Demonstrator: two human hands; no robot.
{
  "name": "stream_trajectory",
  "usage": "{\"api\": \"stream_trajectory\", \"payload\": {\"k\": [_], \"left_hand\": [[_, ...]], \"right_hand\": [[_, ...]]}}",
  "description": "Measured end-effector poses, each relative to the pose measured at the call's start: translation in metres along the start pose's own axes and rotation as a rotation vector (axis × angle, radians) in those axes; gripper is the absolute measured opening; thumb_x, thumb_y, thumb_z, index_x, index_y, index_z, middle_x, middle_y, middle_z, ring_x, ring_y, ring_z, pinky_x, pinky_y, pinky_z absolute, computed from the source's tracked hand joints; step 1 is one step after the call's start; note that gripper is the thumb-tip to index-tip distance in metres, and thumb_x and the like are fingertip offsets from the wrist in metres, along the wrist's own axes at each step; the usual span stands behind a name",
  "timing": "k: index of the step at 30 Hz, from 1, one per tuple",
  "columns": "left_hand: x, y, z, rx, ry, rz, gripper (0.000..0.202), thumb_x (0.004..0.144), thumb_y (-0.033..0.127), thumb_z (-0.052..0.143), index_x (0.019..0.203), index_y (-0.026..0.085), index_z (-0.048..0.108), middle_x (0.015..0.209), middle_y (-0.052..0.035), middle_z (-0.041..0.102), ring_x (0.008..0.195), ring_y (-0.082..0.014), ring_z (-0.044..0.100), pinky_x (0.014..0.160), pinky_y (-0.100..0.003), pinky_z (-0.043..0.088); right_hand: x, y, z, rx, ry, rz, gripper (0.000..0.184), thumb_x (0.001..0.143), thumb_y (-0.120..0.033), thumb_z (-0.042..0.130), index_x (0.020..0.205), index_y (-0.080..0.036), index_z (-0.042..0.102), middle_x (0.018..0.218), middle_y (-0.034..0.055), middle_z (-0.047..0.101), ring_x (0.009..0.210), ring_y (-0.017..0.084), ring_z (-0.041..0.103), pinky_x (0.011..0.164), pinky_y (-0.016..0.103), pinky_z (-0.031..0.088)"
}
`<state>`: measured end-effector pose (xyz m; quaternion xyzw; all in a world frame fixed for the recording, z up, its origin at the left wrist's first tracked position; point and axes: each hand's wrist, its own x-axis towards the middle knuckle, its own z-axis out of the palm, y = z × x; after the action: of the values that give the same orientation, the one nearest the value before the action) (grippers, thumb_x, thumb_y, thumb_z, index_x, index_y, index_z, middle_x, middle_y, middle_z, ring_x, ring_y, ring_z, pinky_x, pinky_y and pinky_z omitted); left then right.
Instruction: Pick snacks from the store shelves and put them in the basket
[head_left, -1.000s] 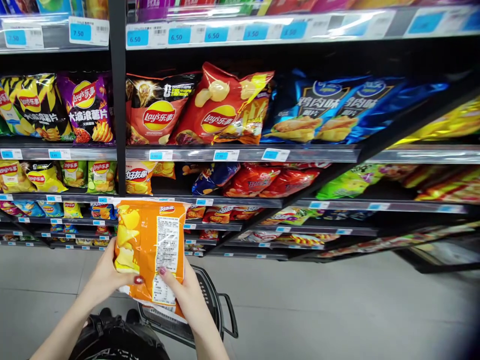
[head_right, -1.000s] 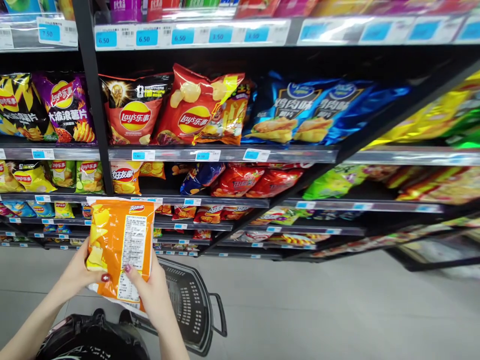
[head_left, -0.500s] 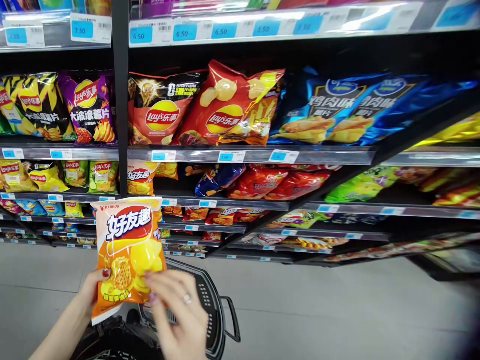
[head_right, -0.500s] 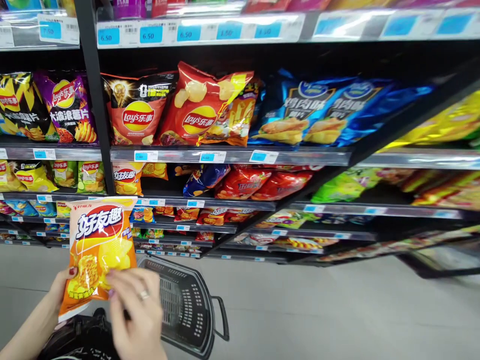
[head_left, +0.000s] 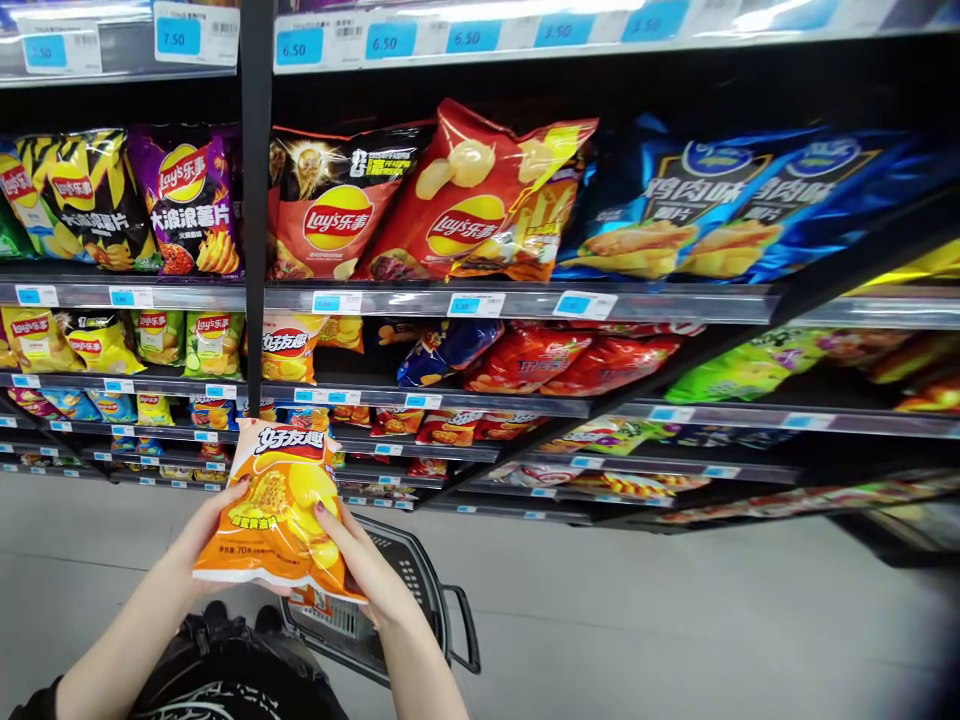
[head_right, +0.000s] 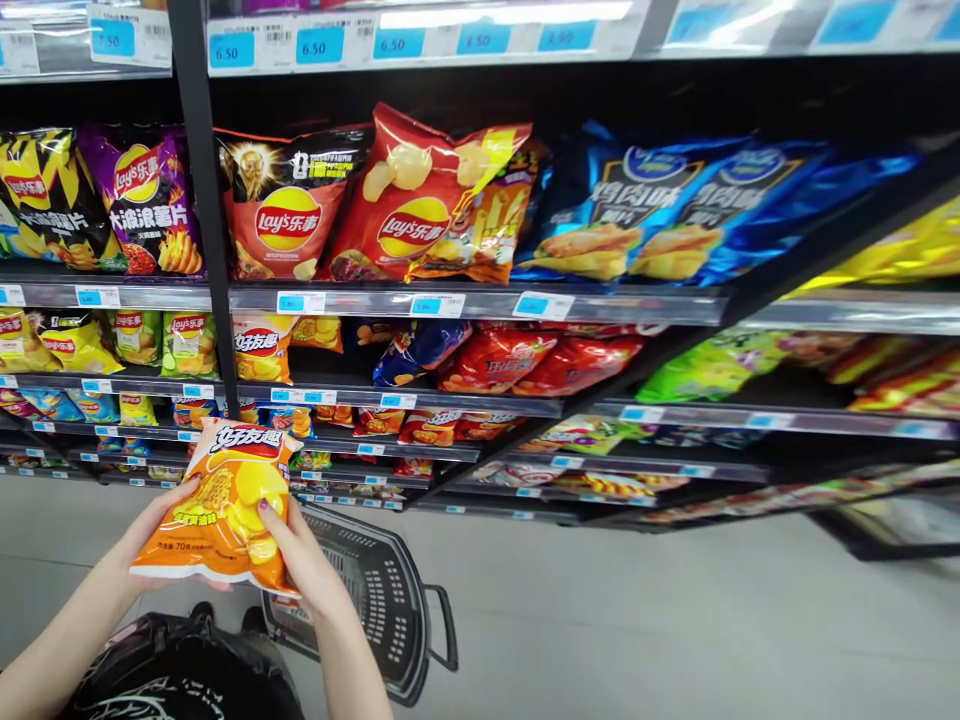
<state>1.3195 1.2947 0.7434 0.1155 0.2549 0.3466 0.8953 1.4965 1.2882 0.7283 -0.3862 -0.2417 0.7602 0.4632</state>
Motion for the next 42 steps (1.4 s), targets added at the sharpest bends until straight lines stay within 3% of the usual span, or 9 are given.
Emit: {"api": "stream_trajectory", "payload": {"k": [8, 15, 22, 26, 30, 33, 36, 40, 42], "left_hand": [[0.001, 0.000, 0.005, 0.028, 0.031, -0.010, 0.043, 0.084, 0.039, 0.047, 0.121, 0.017, 0.050, 0.112, -0.0108, 0.065, 0.109, -0.0319, 0.056, 0.083, -0.049, 0.049], [0.008, -0.009, -0.030, 0.055, 0.088, 0.165, 0.034, 0.058, 0.018, 0.073, 0.090, 0.009, 0.065, 0.087, -0.0123, 0.073, 0.098, -0.0313, 0.062, 0.099, -0.044, 0.037], [0.014, -0.028, -0.009, 0.371, 0.232, 0.457, 0.057, 0.068, 0.018, 0.067, 0.123, 0.014, 0.051, 0.111, -0.0125, 0.065, 0.106, -0.0338, 0.056, 0.097, -0.047, 0.038], [0.009, -0.046, 0.012, 0.787, 0.179, 0.554, 0.074, 0.076, 0.023, 0.062, 0.140, 0.025, 0.024, 0.146, -0.0064, 0.030, 0.134, -0.0300, 0.020, 0.111, -0.041, 0.014], [-0.007, -0.044, 0.019, 1.158, 0.035, 0.436, 0.069, 0.080, 0.022, 0.056, 0.138, 0.034, 0.022, 0.152, 0.0056, 0.003, 0.136, -0.0231, -0.015, 0.110, -0.043, -0.007], [-0.006, -0.029, 0.016, 1.241, 0.091, 0.532, 0.063, 0.076, 0.024, 0.062, 0.134, 0.033, 0.037, 0.150, -0.0011, 0.017, 0.137, -0.0277, -0.003, 0.109, -0.047, -0.003], [0.013, -0.014, 0.008, 1.006, 0.190, 0.628, 0.072, 0.063, 0.022, 0.074, 0.129, 0.026, 0.045, 0.144, -0.0083, 0.031, 0.135, -0.0311, 0.015, 0.110, -0.046, 0.006], [0.038, -0.007, 0.001, 0.520, 0.085, 0.204, 0.067, 0.056, 0.021, 0.078, 0.118, 0.019, 0.052, 0.120, -0.0139, 0.058, 0.107, -0.0331, 0.055, 0.092, -0.046, 0.041], [0.045, -0.008, 0.001, 0.466, 0.129, 0.137, 0.055, 0.058, 0.020, 0.076, 0.109, 0.016, 0.056, 0.105, -0.0142, 0.067, 0.092, -0.0306, 0.064, 0.081, -0.044, 0.048]], "right_hand": [[-0.001, 0.000, 0.000, -0.033, 0.020, -0.055, 0.055, 0.070, -0.035, 0.070, 0.118, -0.020, 0.048, 0.113, 0.0076, 0.062, 0.105, 0.026, 0.058, 0.091, 0.039, 0.046], [-0.011, -0.006, -0.008, -0.229, -0.081, -0.249, 0.061, 0.066, -0.035, 0.071, 0.120, -0.024, 0.046, 0.119, 0.0081, 0.057, 0.105, 0.028, 0.056, 0.089, 0.041, 0.046], [-0.029, 0.014, 0.005, -0.926, 0.376, -0.565, 0.058, 0.079, -0.039, 0.054, 0.131, -0.021, 0.037, 0.134, 0.0129, 0.037, 0.121, 0.031, 0.039, 0.100, 0.050, 0.031], [-0.024, 0.023, 0.015, -0.668, 0.166, -0.536, 0.081, 0.069, -0.039, 0.066, 0.137, -0.020, 0.027, 0.133, 0.0141, 0.041, 0.118, 0.030, 0.043, 0.099, 0.044, 0.035], [-0.010, 0.013, -0.008, -0.161, 0.115, -0.431, 0.071, 0.060, -0.039, 0.075, 0.122, -0.020, 0.046, 0.117, 0.0120, 0.058, 0.104, 0.030, 0.056, 0.092, 0.043, 0.043], [-0.003, 0.003, -0.037, 0.092, 0.202, -0.294, 0.048, 0.053, -0.035, 0.081, 0.095, -0.023, 0.061, 0.101, 0.0070, 0.067, 0.093, 0.029, 0.062, 0.087, 0.043, 0.046], [-0.001, -0.002, -0.056, 0.206, 0.221, -0.150, 0.044, 0.043, -0.032, 0.085, 0.081, -0.023, 0.064, 0.085, 0.0041, 0.071, 0.080, 0.029, 0.065, 0.081, 0.045, 0.049], [0.002, 0.000, -0.058, 0.239, 0.132, -0.012, 0.043, 0.043, -0.036, 0.084, 0.077, -0.019, 0.064, 0.083, 0.0067, 0.072, 0.081, 0.031, 0.066, 0.086, 0.048, 0.046], [0.005, 0.001, -0.056, 0.224, 0.117, 0.042, 0.043, 0.050, -0.040, 0.081, 0.082, -0.017, 0.064, 0.088, 0.0089, 0.071, 0.086, 0.032, 0.065, 0.087, 0.048, 0.046]]}}
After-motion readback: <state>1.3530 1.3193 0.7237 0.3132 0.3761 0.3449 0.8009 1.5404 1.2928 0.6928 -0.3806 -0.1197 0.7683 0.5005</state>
